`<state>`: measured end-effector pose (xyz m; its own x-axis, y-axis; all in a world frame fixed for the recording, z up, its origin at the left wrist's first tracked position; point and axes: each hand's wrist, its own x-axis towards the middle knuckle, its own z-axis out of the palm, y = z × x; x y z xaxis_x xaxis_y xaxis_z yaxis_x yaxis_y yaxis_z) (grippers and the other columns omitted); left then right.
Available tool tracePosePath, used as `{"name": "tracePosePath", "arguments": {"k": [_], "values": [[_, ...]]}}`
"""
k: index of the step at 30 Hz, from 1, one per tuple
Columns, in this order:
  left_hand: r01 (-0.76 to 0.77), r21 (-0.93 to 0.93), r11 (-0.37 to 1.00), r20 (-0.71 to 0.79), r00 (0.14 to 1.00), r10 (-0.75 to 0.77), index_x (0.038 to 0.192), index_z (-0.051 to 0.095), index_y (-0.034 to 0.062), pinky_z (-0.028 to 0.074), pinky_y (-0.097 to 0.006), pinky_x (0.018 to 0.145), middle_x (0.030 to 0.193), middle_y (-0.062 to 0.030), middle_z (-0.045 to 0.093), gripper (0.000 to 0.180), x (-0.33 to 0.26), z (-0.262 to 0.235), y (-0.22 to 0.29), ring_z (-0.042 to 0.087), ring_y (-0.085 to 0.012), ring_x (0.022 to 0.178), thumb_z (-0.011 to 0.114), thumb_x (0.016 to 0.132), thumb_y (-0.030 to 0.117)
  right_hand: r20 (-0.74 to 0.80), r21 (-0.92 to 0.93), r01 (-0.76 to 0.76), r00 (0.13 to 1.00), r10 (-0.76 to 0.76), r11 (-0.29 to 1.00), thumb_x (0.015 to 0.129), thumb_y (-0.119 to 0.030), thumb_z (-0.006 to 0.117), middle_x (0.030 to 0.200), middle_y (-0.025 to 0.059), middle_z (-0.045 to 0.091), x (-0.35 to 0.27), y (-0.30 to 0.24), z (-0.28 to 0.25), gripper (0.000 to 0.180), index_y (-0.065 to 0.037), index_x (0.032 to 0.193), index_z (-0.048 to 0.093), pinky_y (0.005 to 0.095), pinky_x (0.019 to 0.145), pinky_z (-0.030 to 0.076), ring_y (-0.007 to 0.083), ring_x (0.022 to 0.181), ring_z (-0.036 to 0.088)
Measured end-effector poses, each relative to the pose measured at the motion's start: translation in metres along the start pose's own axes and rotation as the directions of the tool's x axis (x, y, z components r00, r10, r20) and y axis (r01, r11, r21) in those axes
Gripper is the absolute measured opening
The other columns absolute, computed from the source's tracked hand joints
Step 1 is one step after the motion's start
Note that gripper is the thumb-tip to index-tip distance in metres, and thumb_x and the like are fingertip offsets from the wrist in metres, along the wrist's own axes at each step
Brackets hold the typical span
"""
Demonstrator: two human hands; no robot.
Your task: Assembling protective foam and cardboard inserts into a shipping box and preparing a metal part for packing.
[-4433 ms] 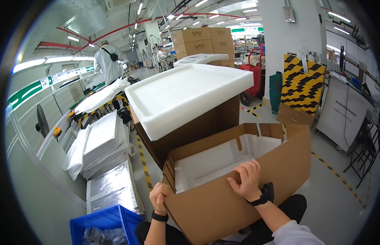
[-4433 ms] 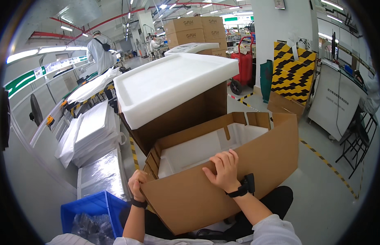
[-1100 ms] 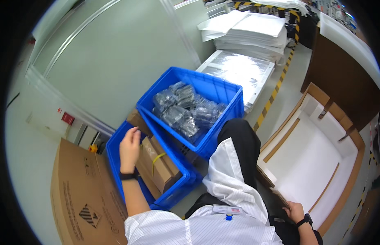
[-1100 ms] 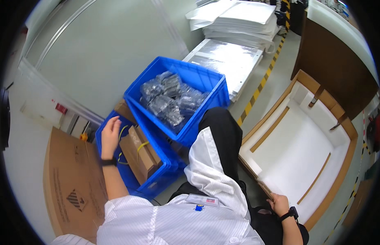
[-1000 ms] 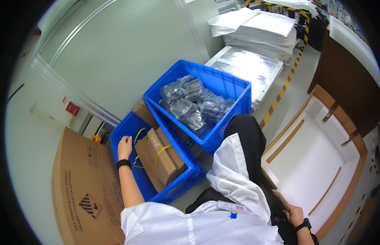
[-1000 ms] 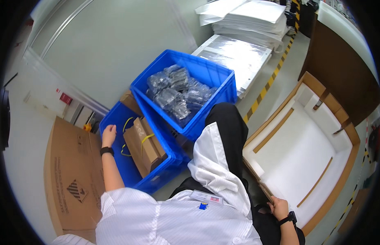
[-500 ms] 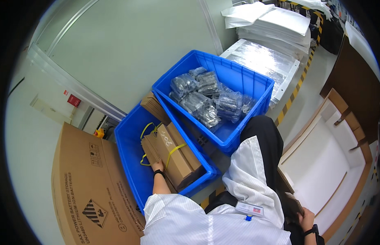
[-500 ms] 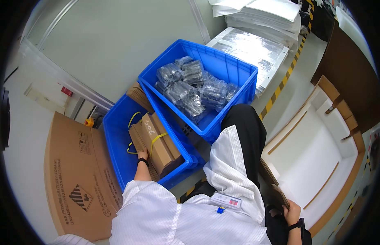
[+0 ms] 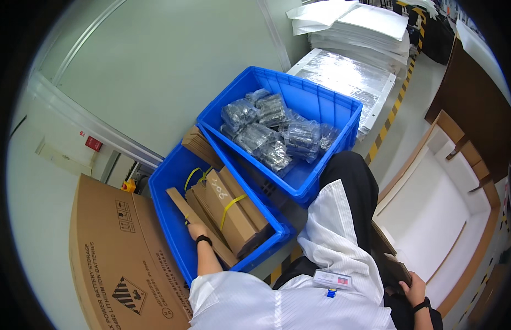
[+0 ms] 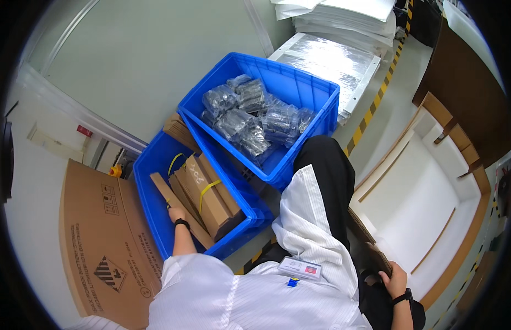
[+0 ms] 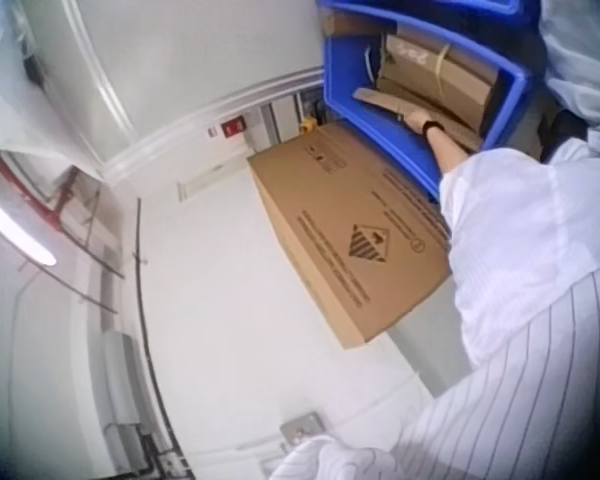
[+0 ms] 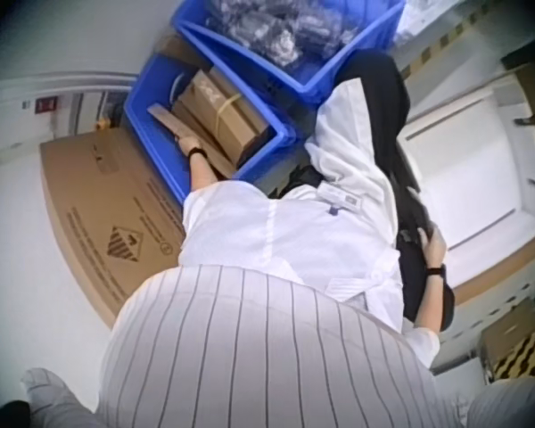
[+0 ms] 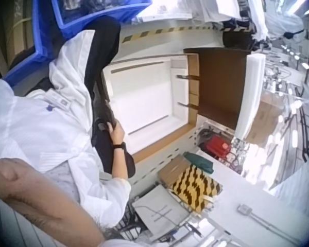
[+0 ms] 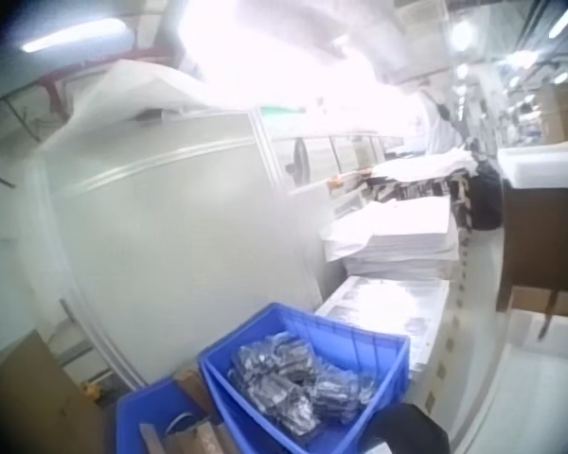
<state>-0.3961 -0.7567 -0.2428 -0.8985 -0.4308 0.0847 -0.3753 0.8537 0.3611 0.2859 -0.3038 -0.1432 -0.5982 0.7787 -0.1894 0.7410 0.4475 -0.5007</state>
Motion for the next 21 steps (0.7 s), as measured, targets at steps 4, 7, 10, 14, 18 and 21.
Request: {"name": "tracePosePath", "arguments": {"k": [4,7,10,14,18,21], "values": [[-0.387,-0.176,0.905,-0.351,0.884,0.310,0.091,0.052,-0.0049,0.044,-0.048,0.072,0.088,-0.0256,0.061,0.025,-0.016,-0.106,0.047,0.056,-0.0450,0.085,0.042,0.094,0.018,-0.009,-0.110,0.085,0.996,-0.086,0.990,0.073,-0.017,0.069,0.091,0.0179,0.065,0.020,0.002,-0.017,0.042,-0.003,0.111,0.059,0.0391,0.076,0.049,0.0334,0.084,0.063],[-0.614,-0.468,0.635,-0.384,0.789,0.479,0.089,0.050,-0.0017,0.044,-0.040,0.067,0.079,-0.0163,0.058,0.027,-0.081,-0.170,0.149,0.056,-0.0316,0.075,0.041,0.098,0.022,-0.349,-0.109,0.092,0.929,-0.125,0.990,0.073,-0.015,0.071,0.109,0.0176,0.062,0.035,0.005,-0.056,0.054,-0.001,0.121,0.053,0.0373,0.086,0.048,0.0309,0.100,0.061],[-0.457,-0.874,0.168,-0.286,0.761,0.582,0.091,0.053,0.0029,0.042,-0.026,0.062,0.076,-0.0023,0.054,0.028,-0.196,-0.260,0.245,0.050,-0.0108,0.069,0.039,0.100,0.025,-0.483,-0.035,0.251,0.843,-0.236,0.967,0.068,-0.010,0.075,0.120,0.0182,0.057,0.048,-0.065,-0.106,0.064,0.000,0.126,0.049,0.0362,0.094,0.045,0.0298,0.110,0.057],[-0.005,-0.995,-0.095,-0.081,0.578,0.812,0.094,0.054,0.0041,0.040,-0.022,0.062,0.078,0.0010,0.054,0.025,-0.338,-0.294,0.331,0.047,-0.0071,0.070,0.040,0.101,0.024,-0.561,0.099,0.565,0.712,-0.423,0.819,0.072,-0.026,0.078,0.126,0.0184,0.053,0.055,-0.151,-0.128,0.072,0.000,0.130,0.044,0.0382,0.096,0.044,0.0323,0.114,0.054],[0.038,-0.989,-0.140,-0.132,0.154,0.979,0.095,0.054,0.0019,0.040,-0.020,0.062,0.081,0.0010,0.054,0.025,-0.484,-0.249,0.399,0.046,-0.0056,0.072,0.042,0.100,0.023,-0.543,0.362,0.552,0.780,-0.311,0.752,0.073,-0.039,0.075,0.142,0.0234,0.030,0.059,-0.176,-0.137,0.106,-0.003,0.145,0.006,0.0420,0.095,0.043,0.0408,0.117,0.049],[0.157,-0.987,0.026,-0.025,-0.312,0.950,0.089,0.053,0.0040,0.040,-0.020,0.064,0.079,0.0026,0.052,0.020,-0.582,-0.211,0.404,0.046,-0.0048,0.071,0.045,0.098,0.021,-0.669,0.331,0.486,0.726,-0.163,0.809,0.069,-0.029,0.079,0.134,0.0269,0.034,0.069,-0.135,-0.123,0.113,-0.003,0.146,0.002,0.0428,0.097,0.040,0.0418,0.118,0.043]]}}
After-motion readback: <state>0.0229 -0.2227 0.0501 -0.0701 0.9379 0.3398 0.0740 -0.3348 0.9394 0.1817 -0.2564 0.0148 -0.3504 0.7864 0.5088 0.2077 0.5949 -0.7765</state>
